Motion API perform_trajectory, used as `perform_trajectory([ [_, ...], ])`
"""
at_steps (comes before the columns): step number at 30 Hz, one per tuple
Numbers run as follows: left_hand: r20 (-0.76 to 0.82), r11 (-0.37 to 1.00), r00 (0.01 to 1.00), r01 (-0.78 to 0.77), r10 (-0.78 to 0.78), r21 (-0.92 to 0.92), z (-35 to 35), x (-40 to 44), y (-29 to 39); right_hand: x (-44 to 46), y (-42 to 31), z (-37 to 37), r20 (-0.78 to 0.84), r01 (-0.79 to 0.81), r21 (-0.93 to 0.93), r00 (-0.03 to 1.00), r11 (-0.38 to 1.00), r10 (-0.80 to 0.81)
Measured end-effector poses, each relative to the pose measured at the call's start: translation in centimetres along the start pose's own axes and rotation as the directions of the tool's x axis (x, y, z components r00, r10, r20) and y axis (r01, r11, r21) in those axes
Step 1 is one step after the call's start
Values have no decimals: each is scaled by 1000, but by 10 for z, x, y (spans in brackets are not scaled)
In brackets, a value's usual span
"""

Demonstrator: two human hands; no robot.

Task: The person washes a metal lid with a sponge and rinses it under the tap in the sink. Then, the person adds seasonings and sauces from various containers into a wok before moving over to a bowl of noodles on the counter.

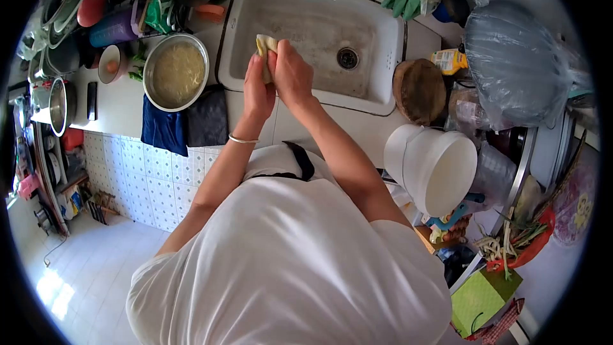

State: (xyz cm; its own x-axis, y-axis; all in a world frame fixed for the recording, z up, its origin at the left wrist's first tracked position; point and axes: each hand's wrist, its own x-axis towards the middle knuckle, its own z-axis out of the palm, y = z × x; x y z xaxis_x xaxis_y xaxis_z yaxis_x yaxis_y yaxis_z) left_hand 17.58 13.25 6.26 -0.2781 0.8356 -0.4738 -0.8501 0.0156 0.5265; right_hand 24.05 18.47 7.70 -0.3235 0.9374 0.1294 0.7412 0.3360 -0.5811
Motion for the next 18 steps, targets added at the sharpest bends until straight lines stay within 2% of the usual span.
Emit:
perform_trajectory([
  [2, 47, 998, 998, -47, 46, 28, -8, 10, -9, 6, 3, 2, 27, -6, -33, 1000, 999, 6],
  [4, 103, 994, 990, -100, 94, 53, -3, 14, -7, 22, -3, 0, -31, -170, 17, 985, 985, 170],
  [6, -6, 993, 995, -99, 99, 67, 1, 11, -5, 17, -12, -4, -14, -119, 18, 993, 993, 119],
  [8, 18, 996, 997, -79, 78, 34, 1, 7, 6, 8, -12, 3, 33, -17, -39, 999, 999, 18],
  [9, 31, 999, 998, -54, 54, -6, -2, 5, 10, 2, -4, 7, 30, -19, -40, 999, 999, 20],
  [11, 37, 997, 998, -54, 56, -46, -12, 11, 10, -3, 14, 9, 12, 315, -62, 949, 947, -315],
  [12, 38, 1000, 999, -20, 21, -21, -15, 12, 13, -1, 23, 8, -39, 469, -81, 880, 880, -473],
  [13, 38, 1000, 999, 16, -16, 5, -17, 13, 15, 3, 35, 5, -44, 466, -78, 882, 881, -470],
  [14, 39, 1000, 999, 19, -20, 10, -18, 14, 16, 6, 48, 1, -3, 595, -70, 803, 801, -596],
  [15, 70, 996, 993, 92, -90, -14, -17, 15, 17, 8, 52, -2, 40, 708, -56, 706, 704, -707],
  [16, 100, 986, 982, 163, -159, -39, -17, 14, 16, 10, 54, -3, 43, 704, -56, 710, 708, -702],
  [18, 67, 990, 990, 130, -127, -49, -10, 18, 9, 18, 56, -4, -2, 712, -21, 702, 702, -712],
])
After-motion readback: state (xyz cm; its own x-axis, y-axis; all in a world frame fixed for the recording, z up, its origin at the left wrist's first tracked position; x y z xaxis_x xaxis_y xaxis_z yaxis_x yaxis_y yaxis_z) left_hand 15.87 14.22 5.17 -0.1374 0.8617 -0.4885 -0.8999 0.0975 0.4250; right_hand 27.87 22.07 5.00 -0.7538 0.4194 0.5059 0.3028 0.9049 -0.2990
